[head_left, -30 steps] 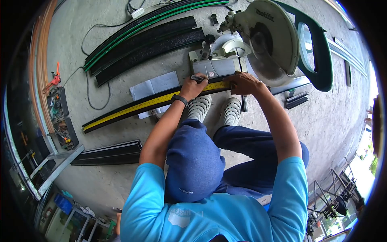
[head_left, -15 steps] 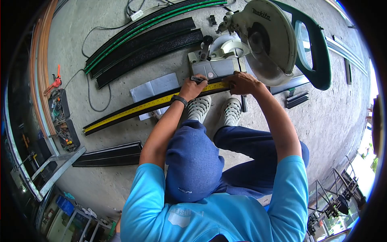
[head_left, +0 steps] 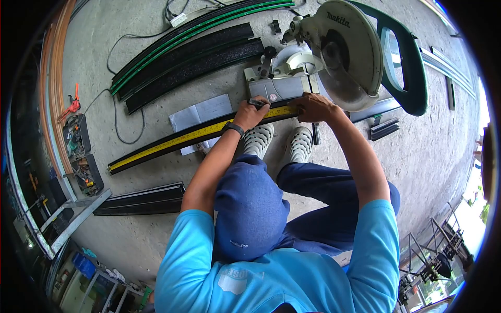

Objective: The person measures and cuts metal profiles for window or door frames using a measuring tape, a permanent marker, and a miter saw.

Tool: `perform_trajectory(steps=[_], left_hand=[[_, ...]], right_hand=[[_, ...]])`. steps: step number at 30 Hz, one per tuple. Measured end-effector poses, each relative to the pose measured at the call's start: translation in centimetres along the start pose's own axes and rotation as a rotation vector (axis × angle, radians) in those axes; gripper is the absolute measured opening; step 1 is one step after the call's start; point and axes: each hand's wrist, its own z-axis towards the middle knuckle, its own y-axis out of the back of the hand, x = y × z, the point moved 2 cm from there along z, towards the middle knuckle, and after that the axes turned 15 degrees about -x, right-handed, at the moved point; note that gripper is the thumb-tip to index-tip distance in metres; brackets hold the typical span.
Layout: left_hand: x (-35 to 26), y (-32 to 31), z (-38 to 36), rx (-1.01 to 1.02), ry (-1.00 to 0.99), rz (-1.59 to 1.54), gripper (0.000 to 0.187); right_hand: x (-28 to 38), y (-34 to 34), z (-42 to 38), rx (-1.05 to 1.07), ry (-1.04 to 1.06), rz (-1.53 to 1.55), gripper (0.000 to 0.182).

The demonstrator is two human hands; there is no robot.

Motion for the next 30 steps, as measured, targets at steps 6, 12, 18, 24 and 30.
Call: perform_trajectory(steps=[6,12,18,24,30], left_hand=[[0.3,-0.2,0.0,-0.026,-0.05,-0.013,0.02],[0.2,-0.1,0.0,-0.015,-0.02,-0.019,0.02],[0.9,-0.4,0.0,-0.026,-0.049,-0.007,0.02],[0.7,-0.4,0.1,-0.024,-0.026,-0.018,0.02],[1.7,-0.7,0.1,-0.031,-0.111,0.014,0.02]], right_hand=[[0.2,0.1,0.1,0.031,-0.011,-0.016,0.059],[0.4,0.4,0.1,0.061,-0.044,-0.024,0.062],[-0.1,-0.1,0.2,0.066,-0.04,-0.009,0.064],[-0.1,-0.1,0.3,0.059,-0.034,-0.006,0.062],[0.2,0.3,0.2,0.064,-0.035,-0.001,0.061]])
